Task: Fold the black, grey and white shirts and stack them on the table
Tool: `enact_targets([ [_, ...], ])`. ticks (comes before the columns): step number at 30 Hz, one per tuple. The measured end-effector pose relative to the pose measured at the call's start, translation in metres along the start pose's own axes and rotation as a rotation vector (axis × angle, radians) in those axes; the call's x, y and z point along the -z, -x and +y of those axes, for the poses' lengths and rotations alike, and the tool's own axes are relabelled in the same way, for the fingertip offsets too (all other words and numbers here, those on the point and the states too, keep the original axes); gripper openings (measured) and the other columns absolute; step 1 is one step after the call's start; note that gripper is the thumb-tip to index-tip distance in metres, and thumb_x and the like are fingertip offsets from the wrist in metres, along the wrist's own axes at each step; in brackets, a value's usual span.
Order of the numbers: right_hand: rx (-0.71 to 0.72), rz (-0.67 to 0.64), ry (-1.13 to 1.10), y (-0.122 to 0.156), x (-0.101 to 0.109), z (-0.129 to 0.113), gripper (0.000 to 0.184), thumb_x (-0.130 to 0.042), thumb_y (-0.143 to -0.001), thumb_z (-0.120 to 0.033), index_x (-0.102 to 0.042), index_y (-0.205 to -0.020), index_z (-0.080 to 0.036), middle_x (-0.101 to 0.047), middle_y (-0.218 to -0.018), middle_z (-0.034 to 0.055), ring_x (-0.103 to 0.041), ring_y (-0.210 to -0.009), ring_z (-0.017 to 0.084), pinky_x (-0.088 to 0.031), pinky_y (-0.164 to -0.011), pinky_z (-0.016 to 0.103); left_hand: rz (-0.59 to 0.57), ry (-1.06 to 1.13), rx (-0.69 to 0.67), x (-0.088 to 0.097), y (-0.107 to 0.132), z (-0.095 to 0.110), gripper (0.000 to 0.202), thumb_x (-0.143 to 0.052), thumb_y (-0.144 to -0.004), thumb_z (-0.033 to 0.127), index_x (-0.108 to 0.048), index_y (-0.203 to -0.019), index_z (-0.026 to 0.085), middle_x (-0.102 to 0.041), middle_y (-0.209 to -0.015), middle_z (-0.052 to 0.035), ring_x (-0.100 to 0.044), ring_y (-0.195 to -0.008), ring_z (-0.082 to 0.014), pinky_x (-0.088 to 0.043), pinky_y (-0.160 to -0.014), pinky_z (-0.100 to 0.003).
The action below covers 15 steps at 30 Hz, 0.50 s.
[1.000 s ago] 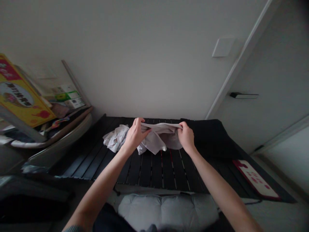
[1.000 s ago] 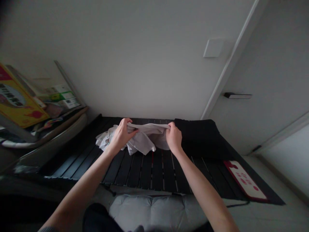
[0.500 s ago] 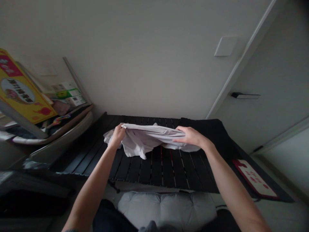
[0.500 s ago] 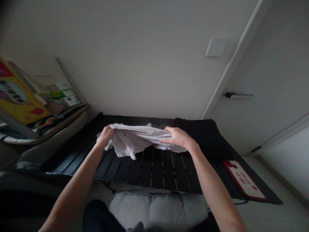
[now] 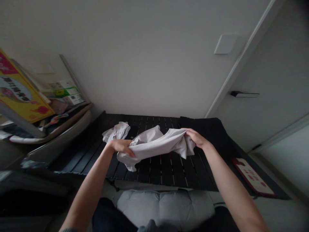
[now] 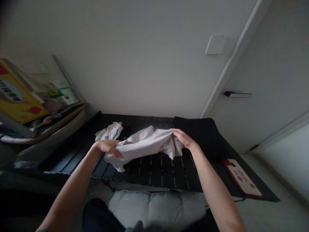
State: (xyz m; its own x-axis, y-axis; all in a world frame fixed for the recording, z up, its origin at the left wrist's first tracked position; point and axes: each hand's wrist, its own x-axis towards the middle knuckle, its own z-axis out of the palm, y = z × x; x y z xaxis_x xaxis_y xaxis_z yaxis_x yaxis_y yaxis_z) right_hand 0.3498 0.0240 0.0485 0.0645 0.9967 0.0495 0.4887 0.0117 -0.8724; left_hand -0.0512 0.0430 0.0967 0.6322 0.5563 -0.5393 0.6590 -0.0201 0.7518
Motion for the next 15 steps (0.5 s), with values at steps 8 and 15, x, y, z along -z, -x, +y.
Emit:
enact_targets([
  [8,-0.055,-0.035,-0.285,-0.007,0.012,-0.008,0.033,-0.051,-0.074,-0.034,-0.070,-0.091,-0.012,-0.068,-0.070,0.0069,-0.063,-0.070,0.023,-0.048,-0.066,0.030,0.164,0.308,-0.172,0.017,-0.008,0.001,0.044,-0.082,-0.044,0.042,-0.066,-0.078,0.018,-0.068,-0.077,-0.0061,-0.065,-0.074,-0.0275,-0.053,-0.064,-0.034],
  [15,0.060,0.038,0.286,-0.081,0.004,0.008,0.013,-0.058,-0.069,-0.026,-0.065,-0.075,-0.016,-0.064,-0.070,0.0023,-0.058,-0.069,0.017,-0.038,-0.060,0.023,0.585,-0.190,-0.134,0.063,-0.070,-0.001,0.038,-0.060,-0.075,0.051,-0.067,-0.091,0.017,-0.068,-0.084,-0.0025,-0.060,-0.078,-0.0191,-0.044,-0.063,-0.023],
])
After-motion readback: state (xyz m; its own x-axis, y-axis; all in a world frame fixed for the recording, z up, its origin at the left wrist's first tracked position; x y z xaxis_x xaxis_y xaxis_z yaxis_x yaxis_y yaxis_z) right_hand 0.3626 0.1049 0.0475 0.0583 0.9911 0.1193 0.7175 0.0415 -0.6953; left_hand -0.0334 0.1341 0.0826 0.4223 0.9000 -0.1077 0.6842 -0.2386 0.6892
